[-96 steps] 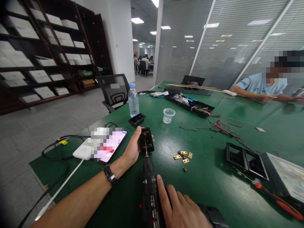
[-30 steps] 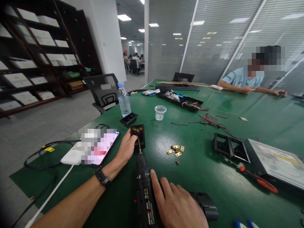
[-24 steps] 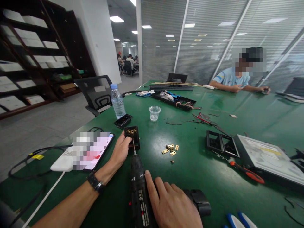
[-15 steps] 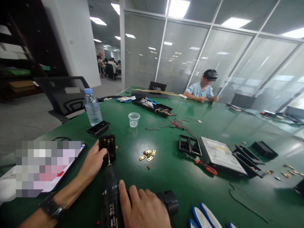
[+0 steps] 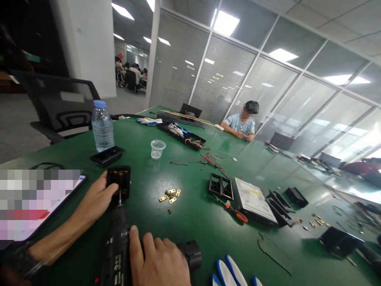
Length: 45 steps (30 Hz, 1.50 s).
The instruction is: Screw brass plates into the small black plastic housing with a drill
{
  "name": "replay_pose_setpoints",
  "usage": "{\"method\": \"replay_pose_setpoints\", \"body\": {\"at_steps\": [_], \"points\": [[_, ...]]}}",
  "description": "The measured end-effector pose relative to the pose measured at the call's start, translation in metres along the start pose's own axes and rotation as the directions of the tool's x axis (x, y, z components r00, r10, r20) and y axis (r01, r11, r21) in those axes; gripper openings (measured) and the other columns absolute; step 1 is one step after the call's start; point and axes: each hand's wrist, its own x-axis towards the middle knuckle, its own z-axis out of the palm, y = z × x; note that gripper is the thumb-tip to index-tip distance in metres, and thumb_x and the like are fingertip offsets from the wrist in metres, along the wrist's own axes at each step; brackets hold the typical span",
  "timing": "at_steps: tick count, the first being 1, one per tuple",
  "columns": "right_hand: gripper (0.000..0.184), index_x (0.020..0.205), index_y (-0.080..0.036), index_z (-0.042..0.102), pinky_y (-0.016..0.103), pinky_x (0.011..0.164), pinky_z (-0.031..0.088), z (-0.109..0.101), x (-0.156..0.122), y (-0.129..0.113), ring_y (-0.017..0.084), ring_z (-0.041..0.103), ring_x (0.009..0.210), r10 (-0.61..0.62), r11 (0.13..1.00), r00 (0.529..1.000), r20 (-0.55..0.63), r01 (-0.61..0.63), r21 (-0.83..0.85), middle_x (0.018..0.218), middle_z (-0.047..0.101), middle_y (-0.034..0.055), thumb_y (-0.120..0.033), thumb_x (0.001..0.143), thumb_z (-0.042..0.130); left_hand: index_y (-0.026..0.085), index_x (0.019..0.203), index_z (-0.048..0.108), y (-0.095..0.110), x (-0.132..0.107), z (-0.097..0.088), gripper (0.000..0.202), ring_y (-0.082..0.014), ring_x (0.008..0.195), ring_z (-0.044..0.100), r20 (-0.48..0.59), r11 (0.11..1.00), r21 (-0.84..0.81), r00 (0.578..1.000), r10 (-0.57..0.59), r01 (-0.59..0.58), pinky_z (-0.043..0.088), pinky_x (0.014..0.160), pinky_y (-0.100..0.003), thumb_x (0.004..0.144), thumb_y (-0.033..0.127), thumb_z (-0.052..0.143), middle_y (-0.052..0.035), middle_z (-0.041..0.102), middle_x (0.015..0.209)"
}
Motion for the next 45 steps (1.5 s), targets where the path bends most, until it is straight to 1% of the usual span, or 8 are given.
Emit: {"method": "replay_pose_setpoints", "body": {"at_steps": [8, 12, 18, 22, 27, 33, 41, 45], "points": [[0.061, 0.141, -0.009, 0.038, 0.036, 0.050, 0.052, -0.006, 0.000, 0.001, 0.022, 0.066, 0.064, -0.004, 1.000, 0.997, 0.071, 0.002, 0.026, 0.090, 0.066, 0.0037, -0.019, 0.085, 0.063, 0.019, 0.113, 0.062, 0.005, -0.002, -0.001, 0.038, -0.0218, 0.079, 0.062, 0.024, 1.000, 0.017, 1.000, -0.003, 0.003, 0.050, 0.069, -0.029, 0.076, 0.023, 0.054, -0.0017, 0.066, 0.092], [0.061, 0.143, -0.008, 0.036, 0.037, 0.050, 0.053, -0.008, 0.000, 0.001, 0.023, 0.066, 0.065, -0.012, 0.999, 0.996, 0.094, 0.007, 0.047, 0.092, 0.065, 0.0047, -0.020, 0.087, 0.059, 0.019, 0.112, 0.063, 0.002, -0.003, -0.001, 0.037, -0.0212, 0.081, 0.063, 0.053, 0.993, -0.110, 0.998, -0.032, 0.038, 0.053, 0.069, -0.030, 0.077, 0.031, 0.060, -0.0022, 0.068, 0.097], [0.054, 0.145, -0.011, 0.033, 0.038, 0.050, 0.053, -0.008, -0.001, 0.002, 0.022, 0.064, 0.065, 0.005, 0.998, 0.996, 0.091, -0.011, 0.066, 0.091, 0.064, 0.0040, -0.024, 0.095, 0.049, 0.021, 0.110, 0.063, -0.004, -0.003, 0.002, 0.035, -0.0255, 0.096, 0.064, 0.090, 0.935, -0.325, 0.989, -0.120, 0.143, 0.055, 0.077, -0.035, 0.080, 0.040, 0.065, -0.0037, 0.070, 0.103], [0.050, 0.146, -0.011, 0.030, 0.037, 0.051, 0.053, -0.012, -0.002, 0.003, 0.022, 0.064, 0.065, 0.018, 0.996, 0.996, 0.090, -0.026, 0.088, 0.092, 0.064, 0.0046, -0.026, 0.099, 0.040, 0.022, 0.111, 0.062, 0.000, -0.002, 0.004, 0.036, -0.0235, 0.093, 0.064, 0.078, 0.905, -0.385, 0.983, -0.165, 0.182, 0.054, 0.072, -0.032, 0.080, 0.041, 0.066, -0.0026, 0.071, 0.101], [0.054, 0.148, -0.010, 0.026, 0.038, 0.054, 0.054, -0.016, -0.003, 0.003, 0.022, 0.064, 0.069, 0.016, 0.993, 0.993, 0.114, -0.029, 0.111, 0.094, 0.063, 0.0066, -0.027, 0.099, 0.041, 0.019, 0.110, 0.063, 0.003, 0.001, 0.006, 0.042, -0.0210, 0.087, 0.063, 0.102, 0.885, -0.408, 0.975, -0.198, 0.223, 0.054, 0.070, -0.030, 0.079, 0.047, 0.069, -0.0031, 0.071, 0.100], [0.053, 0.148, -0.010, 0.026, 0.036, 0.056, 0.055, -0.018, -0.004, 0.004, 0.021, 0.064, 0.070, 0.004, 0.995, 0.993, 0.120, -0.017, 0.103, 0.093, 0.062, 0.0071, -0.025, 0.099, 0.039, 0.015, 0.105, 0.063, 0.005, 0.001, 0.007, 0.047, -0.0215, 0.090, 0.061, 0.078, 0.865, -0.443, 0.971, -0.225, 0.236, 0.054, 0.073, -0.031, 0.081, 0.055, 0.067, -0.0047, 0.069, 0.097], [0.054, 0.148, -0.010, 0.027, 0.036, 0.057, 0.054, -0.018, -0.004, 0.004, 0.021, 0.063, 0.071, -0.001, 0.995, 0.991, 0.132, -0.012, 0.098, 0.096, 0.062, 0.0065, -0.024, 0.099, 0.042, 0.015, 0.106, 0.062, 0.002, 0.000, 0.006, 0.042, -0.0197, 0.091, 0.060, 0.075, 0.887, -0.437, 0.989, -0.130, 0.150, 0.054, 0.074, -0.031, 0.087, 0.052, 0.061, -0.0043, 0.067, 0.099], [0.059, 0.149, -0.009, 0.025, 0.035, 0.059, 0.052, -0.016, -0.005, 0.003, 0.021, 0.062, 0.072, -0.016, 0.997, 0.986, 0.163, 0.003, 0.081, 0.097, 0.062, 0.0074, -0.022, 0.096, 0.048, 0.014, 0.108, 0.060, 0.002, -0.001, 0.006, 0.043, -0.0200, 0.091, 0.061, 0.096, 0.867, -0.474, 0.988, -0.124, 0.155, 0.054, 0.071, -0.030, 0.088, 0.052, 0.059, -0.0055, 0.066, 0.099]]}}
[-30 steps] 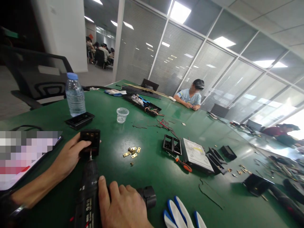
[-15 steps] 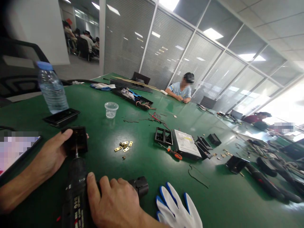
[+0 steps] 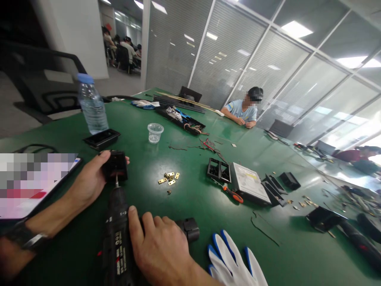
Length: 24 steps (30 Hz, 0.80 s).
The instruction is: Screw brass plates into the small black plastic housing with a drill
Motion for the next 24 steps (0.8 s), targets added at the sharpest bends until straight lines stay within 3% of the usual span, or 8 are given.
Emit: {"method": "replay_pose_setpoints", "body": {"at_steps": [8, 18, 24], "points": [[0.071, 0.151, -0.006, 0.021, 0.035, 0.060, 0.051, 0.007, -0.004, -0.001, 0.021, 0.060, 0.074, -0.031, 0.998, 0.999, 0.034, 0.033, -0.053, 0.100, 0.061, 0.0090, -0.010, 0.088, 0.053, 0.012, 0.101, 0.063, 0.002, -0.001, 0.001, 0.048, -0.0205, 0.081, 0.063, -0.022, 0.998, -0.064, 0.999, -0.028, 0.027, 0.054, 0.063, -0.030, 0.082, 0.055, 0.061, -0.0079, 0.067, 0.093], [0.073, 0.151, -0.006, 0.022, 0.034, 0.060, 0.051, 0.009, -0.005, 0.000, 0.019, 0.060, 0.072, -0.044, 0.995, 0.999, -0.009, 0.043, -0.085, 0.099, 0.061, 0.0084, -0.008, 0.085, 0.051, 0.013, 0.101, 0.065, 0.004, -0.003, 0.001, 0.051, -0.0203, 0.079, 0.065, 0.025, 0.993, -0.100, 0.998, -0.064, 0.066, 0.054, 0.060, -0.029, 0.082, 0.061, 0.061, -0.0096, 0.068, 0.094], [0.074, 0.153, -0.006, 0.021, 0.035, 0.062, 0.053, 0.014, -0.007, 0.000, 0.019, 0.060, 0.073, -0.049, 0.996, 0.998, -0.048, 0.045, -0.083, 0.102, 0.061, 0.0085, -0.007, 0.084, 0.049, 0.014, 0.104, 0.064, 0.003, -0.005, 0.001, 0.038, -0.0201, 0.081, 0.065, 0.039, 0.998, -0.049, 0.998, -0.038, 0.040, 0.054, 0.060, -0.028, 0.081, 0.045, 0.067, -0.0091, 0.068, 0.098]]}}
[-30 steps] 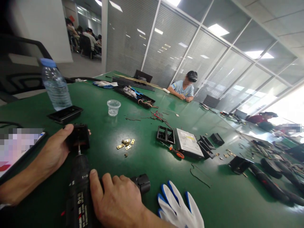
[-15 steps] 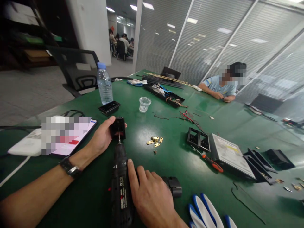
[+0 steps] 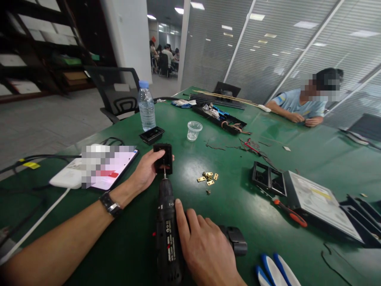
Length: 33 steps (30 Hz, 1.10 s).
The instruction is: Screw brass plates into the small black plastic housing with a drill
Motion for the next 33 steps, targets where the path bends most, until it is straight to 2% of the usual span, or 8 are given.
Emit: {"method": "replay_pose_setpoints", "body": {"at_steps": [5, 13, 24, 33], "points": [[0.075, 0.153, -0.006, 0.021, 0.035, 0.061, 0.054, 0.0019, -0.0015, 0.0005, 0.019, 0.060, 0.072, -0.013, 1.000, 0.999, -0.036, 0.013, -0.011, 0.099, 0.061, 0.0082, -0.006, 0.082, 0.049, 0.015, 0.102, 0.064, -0.0047, 0.0028, -0.0044, 0.032, -0.0191, 0.081, 0.065, 0.003, 0.999, 0.032, 1.000, 0.012, -0.012, 0.054, 0.062, -0.028, 0.081, 0.039, 0.066, -0.0084, 0.067, 0.099], [0.075, 0.151, -0.005, 0.024, 0.034, 0.060, 0.056, 0.0013, -0.0016, 0.0004, 0.019, 0.060, 0.070, -0.020, 1.000, 0.996, -0.091, 0.018, -0.016, 0.100, 0.061, 0.0089, -0.003, 0.080, 0.047, 0.013, 0.103, 0.066, -0.0018, 0.0024, -0.0045, 0.037, -0.0178, 0.073, 0.064, 0.039, 0.999, 0.030, 0.999, -0.017, 0.016, 0.051, 0.060, -0.028, 0.080, 0.042, 0.067, -0.0091, 0.068, 0.096], [0.076, 0.153, -0.007, 0.022, 0.032, 0.062, 0.054, 0.0035, -0.0031, 0.0005, 0.019, 0.061, 0.072, -0.006, 1.000, 0.998, -0.060, 0.005, -0.021, 0.100, 0.061, 0.0087, -0.004, 0.080, 0.046, 0.015, 0.098, 0.067, -0.0035, 0.0030, -0.0041, 0.030, -0.0160, 0.077, 0.062, 0.013, 1.000, -0.005, 1.000, -0.002, 0.002, 0.053, 0.069, -0.029, 0.078, 0.037, 0.070, -0.0063, 0.067, 0.096], [0.075, 0.152, -0.006, 0.023, 0.032, 0.062, 0.054, 0.0009, -0.0020, 0.0002, 0.019, 0.061, 0.072, 0.002, 1.000, 0.998, -0.058, -0.003, -0.023, 0.101, 0.062, 0.0093, -0.004, 0.080, 0.044, 0.014, 0.094, 0.068, 0.0005, 0.0016, -0.0022, 0.028, -0.0168, 0.080, 0.061, 0.025, 1.000, -0.027, 1.000, 0.013, -0.013, 0.052, 0.066, -0.027, 0.080, 0.038, 0.067, -0.0065, 0.066, 0.094]]}}
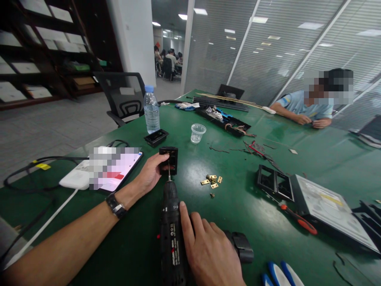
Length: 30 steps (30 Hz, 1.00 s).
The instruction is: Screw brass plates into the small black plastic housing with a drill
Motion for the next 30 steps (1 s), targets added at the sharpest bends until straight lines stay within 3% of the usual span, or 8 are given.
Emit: {"method": "replay_pose_setpoints", "body": {"at_steps": [13, 20, 30], "points": [[0.079, 0.152, -0.004, 0.023, 0.034, 0.062, 0.057, -0.0002, -0.0011, -0.0002, 0.020, 0.062, 0.071, -0.023, 1.000, 1.000, -0.011, 0.023, 0.010, 0.098, 0.062, 0.0092, 0.000, 0.076, 0.046, 0.015, 0.104, 0.067, -0.0034, -0.0005, -0.0026, 0.039, -0.0201, 0.088, 0.064, 0.013, 0.999, 0.028, 1.000, -0.020, 0.020, 0.053, 0.067, -0.028, 0.083, 0.047, 0.064, -0.0091, 0.068, 0.098], [0.076, 0.150, -0.004, 0.026, 0.033, 0.060, 0.057, -0.0008, -0.0005, 0.0004, 0.019, 0.062, 0.070, -0.029, 0.999, 0.998, -0.047, 0.030, 0.015, 0.097, 0.062, 0.0082, -0.001, 0.076, 0.043, 0.018, 0.109, 0.067, -0.0038, -0.0021, -0.0028, 0.036, -0.0183, 0.088, 0.063, 0.011, 0.994, 0.105, 1.000, -0.020, 0.019, 0.052, 0.070, -0.027, 0.081, 0.041, 0.068, -0.0077, 0.067, 0.107], [0.076, 0.151, -0.004, 0.025, 0.033, 0.061, 0.056, 0.0008, 0.0016, 0.0005, 0.019, 0.062, 0.070, -0.032, 0.999, 0.999, -0.024, 0.032, -0.001, 0.096, 0.061, 0.0086, -0.001, 0.077, 0.044, 0.017, 0.103, 0.067, -0.0032, -0.0030, -0.0022, 0.031, -0.0182, 0.086, 0.063, 0.008, 0.997, 0.074, 1.000, 0.005, -0.005, 0.053, 0.068, -0.026, 0.081, 0.039, 0.066, -0.0070, 0.067, 0.101]]}}
